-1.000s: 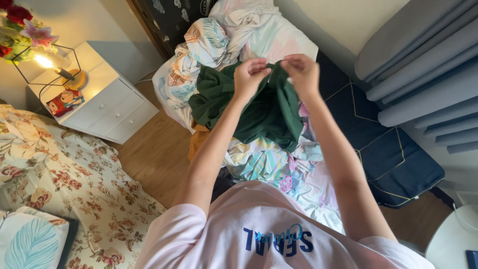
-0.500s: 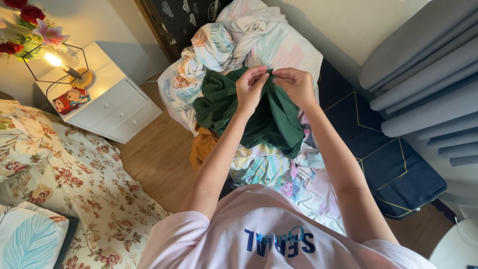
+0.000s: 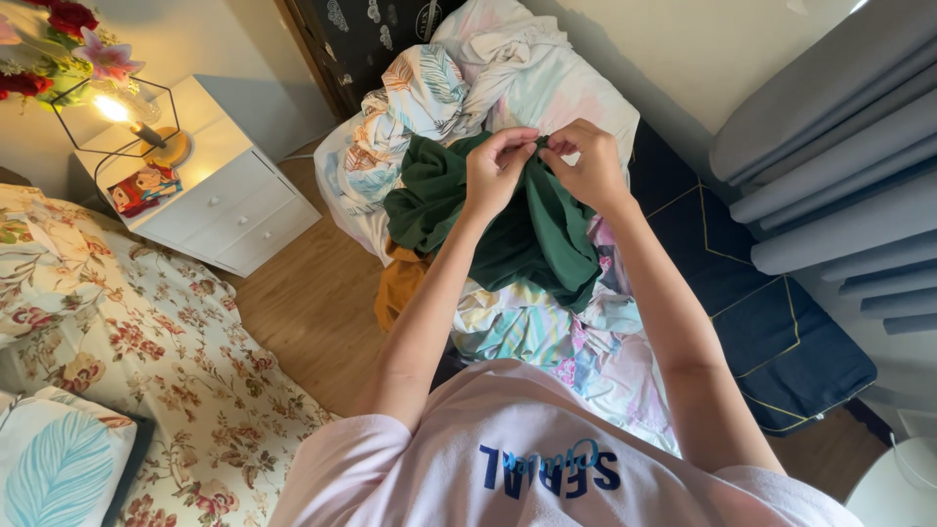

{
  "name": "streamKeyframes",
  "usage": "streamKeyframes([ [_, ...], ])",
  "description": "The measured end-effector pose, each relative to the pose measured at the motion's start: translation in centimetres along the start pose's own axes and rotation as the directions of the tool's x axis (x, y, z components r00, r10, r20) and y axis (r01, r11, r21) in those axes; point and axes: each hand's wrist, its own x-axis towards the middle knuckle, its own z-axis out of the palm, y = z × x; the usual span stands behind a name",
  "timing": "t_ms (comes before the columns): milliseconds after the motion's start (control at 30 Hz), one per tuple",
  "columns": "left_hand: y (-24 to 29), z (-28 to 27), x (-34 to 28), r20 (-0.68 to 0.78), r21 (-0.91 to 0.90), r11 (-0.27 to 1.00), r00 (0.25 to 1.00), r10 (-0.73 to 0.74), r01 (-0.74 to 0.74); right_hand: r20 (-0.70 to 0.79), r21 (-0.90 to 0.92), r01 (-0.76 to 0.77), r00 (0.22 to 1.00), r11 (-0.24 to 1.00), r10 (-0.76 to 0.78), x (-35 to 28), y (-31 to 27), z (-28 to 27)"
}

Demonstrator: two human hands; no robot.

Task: The person folds a white pillowcase with a feather pattern on a bed, smoothing it out and folding it into a neat square. They then pick up a dark green piece of clothing, shake it out, and begin folding it by hand.

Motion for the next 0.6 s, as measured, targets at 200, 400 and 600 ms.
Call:
streamKeyframes([
  [200,0.0,-0.2,-0.4,0.019,0.082,0.994,0.998,0.066,-0.067,0.090,-0.270,0.081,0.994,0.960,-0.059,0.4,-2.2,-1.0],
  [400,0.0,-0.1,-0.6,0.002,0.043,0.993,0.994,0.107,-0.107,0.194,-0.402,0.206,0.971,0.892,-0.136,1.0,-2.6,-1.9],
  [600,-0.3,-0.1,-0.4,-0.034,0.055,0.991,0.991,0.127,-0.125,0.198,-0.101,0.155,0.971,0.983,-0.133,1.6,-5.4,-1.9],
])
